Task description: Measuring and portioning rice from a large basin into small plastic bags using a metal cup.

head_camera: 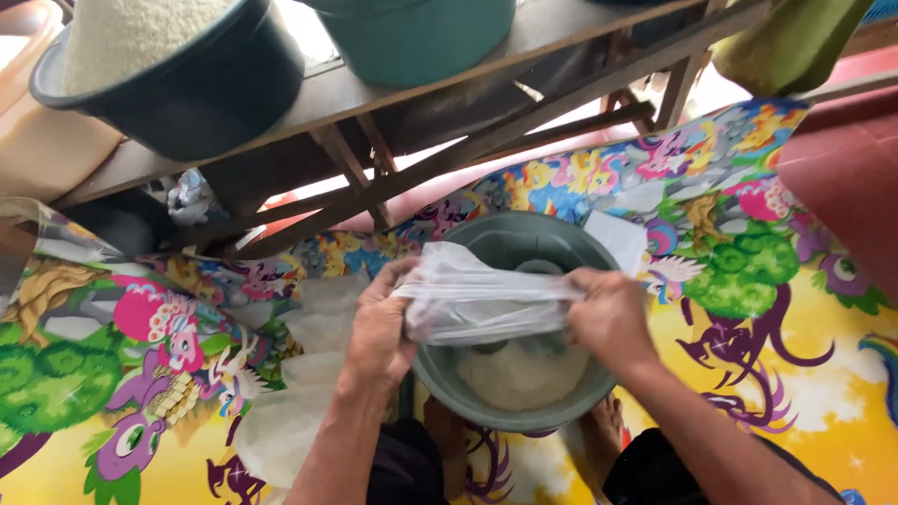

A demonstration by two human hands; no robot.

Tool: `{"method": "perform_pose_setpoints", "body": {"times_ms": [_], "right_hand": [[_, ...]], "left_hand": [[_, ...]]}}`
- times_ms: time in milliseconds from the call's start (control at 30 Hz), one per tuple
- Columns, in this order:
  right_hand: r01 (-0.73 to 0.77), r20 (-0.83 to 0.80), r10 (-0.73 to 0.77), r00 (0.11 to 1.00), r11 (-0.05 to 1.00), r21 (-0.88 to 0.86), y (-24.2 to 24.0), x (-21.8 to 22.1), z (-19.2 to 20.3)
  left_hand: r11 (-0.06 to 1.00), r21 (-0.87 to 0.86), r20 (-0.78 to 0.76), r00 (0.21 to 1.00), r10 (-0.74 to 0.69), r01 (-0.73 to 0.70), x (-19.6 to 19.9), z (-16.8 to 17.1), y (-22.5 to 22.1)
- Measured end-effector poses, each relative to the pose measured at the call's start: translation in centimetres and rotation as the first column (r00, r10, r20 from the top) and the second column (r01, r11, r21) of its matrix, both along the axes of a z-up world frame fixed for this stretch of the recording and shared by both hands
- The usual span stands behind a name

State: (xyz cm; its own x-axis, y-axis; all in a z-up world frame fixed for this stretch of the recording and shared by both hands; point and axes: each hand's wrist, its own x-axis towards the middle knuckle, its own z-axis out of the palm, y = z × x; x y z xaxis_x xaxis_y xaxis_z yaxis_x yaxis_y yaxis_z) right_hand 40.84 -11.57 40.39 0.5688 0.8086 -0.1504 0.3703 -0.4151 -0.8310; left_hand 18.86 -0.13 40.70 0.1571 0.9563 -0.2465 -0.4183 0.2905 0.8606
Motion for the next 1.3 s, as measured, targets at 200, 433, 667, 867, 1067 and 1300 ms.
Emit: {"method": "perform_pose_setpoints", "body": {"times_ms": [200, 433, 667, 867, 1067, 1300], "right_hand": [[0.472, -0.632, -0.226, 0.741, 0.844, 0.252, 2.0, 0.3, 2.1], [0.529, -0.794, -0.067, 0.605, 0.779, 0.337, 2.5, 1.1, 2.1], [-0.296, -0.582, 0.453, 0.676, 0.889, 0.349, -1.9, 1.3, 4.7], [0.197, -0.761, 0.449, 0.468, 0.787, 0.585, -1.6, 3.2, 0.4], [0.293, -0.811, 0.427, 0.399, 0.779, 0.554, -2.2, 4.1, 0.3], [-0.099, -0.782, 0.321, 0.534, 0.943, 0.319, -2.4, 2.4, 0.7]], "left_hand": [[0.753, 0.345, -0.618, 0.739, -0.267, 0.560, -0.9, 2.9, -3.3], [0.810, 0.028, -0.527, 0.697, -0.486, 0.586, -1.4, 0.2, -1.7], [0.901, -0.345, 0.231, 0.954, -0.190, 0.263, -0.2, -0.2, 2.4], [0.817, -0.416, 0.308, 0.907, -0.285, 0.399, 0.8, -2.7, 1.4], [0.757, -0.253, 0.527, 0.742, -0.414, 0.602, -2.7, -11.3, 4.4], [0.807, 0.316, 0.830, 0.267, -0.490, 0.498, -0.2, -3.6, -0.5]]}}
